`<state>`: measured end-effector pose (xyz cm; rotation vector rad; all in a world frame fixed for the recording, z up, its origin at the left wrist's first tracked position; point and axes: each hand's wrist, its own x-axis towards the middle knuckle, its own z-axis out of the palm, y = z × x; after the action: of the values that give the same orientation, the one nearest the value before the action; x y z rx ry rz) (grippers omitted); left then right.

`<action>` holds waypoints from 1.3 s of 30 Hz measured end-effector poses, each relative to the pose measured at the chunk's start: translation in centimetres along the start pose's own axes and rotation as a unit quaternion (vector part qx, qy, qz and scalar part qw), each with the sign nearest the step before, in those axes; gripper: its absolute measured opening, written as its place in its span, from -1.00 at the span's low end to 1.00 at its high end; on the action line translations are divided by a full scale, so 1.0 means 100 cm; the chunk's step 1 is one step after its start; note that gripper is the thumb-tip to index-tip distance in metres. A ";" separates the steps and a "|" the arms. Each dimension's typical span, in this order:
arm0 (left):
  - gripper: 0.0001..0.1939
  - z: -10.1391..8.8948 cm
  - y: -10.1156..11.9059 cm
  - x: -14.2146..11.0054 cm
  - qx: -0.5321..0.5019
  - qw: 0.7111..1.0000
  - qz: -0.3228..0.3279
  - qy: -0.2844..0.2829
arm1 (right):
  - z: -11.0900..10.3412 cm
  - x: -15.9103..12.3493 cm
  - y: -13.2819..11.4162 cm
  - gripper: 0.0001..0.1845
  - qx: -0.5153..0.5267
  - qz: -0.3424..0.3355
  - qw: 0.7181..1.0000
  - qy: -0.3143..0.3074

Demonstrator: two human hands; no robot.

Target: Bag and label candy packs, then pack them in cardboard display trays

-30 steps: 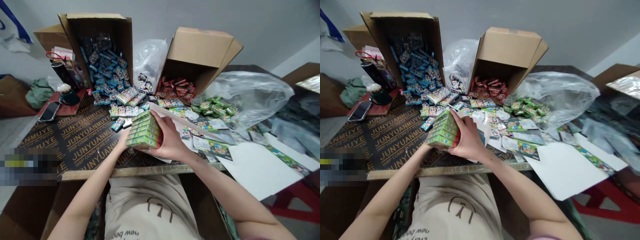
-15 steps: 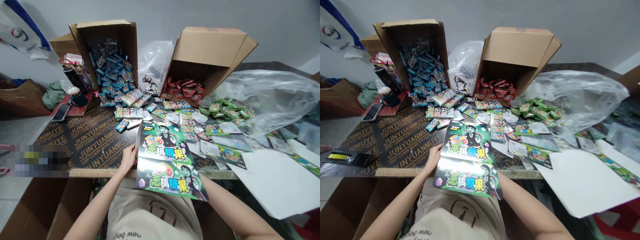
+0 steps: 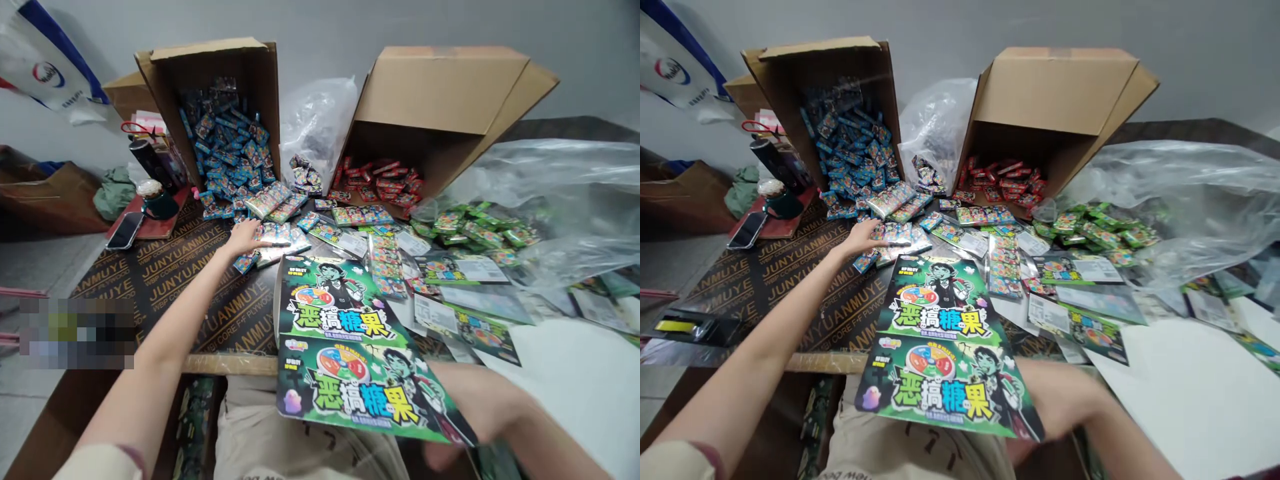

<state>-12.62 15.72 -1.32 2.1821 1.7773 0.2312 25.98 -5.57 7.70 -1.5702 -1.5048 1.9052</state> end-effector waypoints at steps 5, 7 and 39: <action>0.22 0.018 -0.003 0.027 0.135 0.988 0.021 -0.078 | -0.101 0.011 0.003 -0.65 -0.124 -0.094 0.988 0.010; 0.17 0.027 0.005 0.019 0.166 0.983 0.041 -0.062 | -0.131 0.054 0.002 -0.57 -0.161 -0.129 0.965 0.162; -0.38 0.013 -0.066 0.016 0.077 0.969 -0.226 -0.059 | -0.008 0.324 -0.095 0.10 -0.451 -0.387 0.804 -0.016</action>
<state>-17.91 18.27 -4.91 1.7713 2.2174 -0.1440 10.34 22.31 -3.19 -0.8259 -2.7174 0.7475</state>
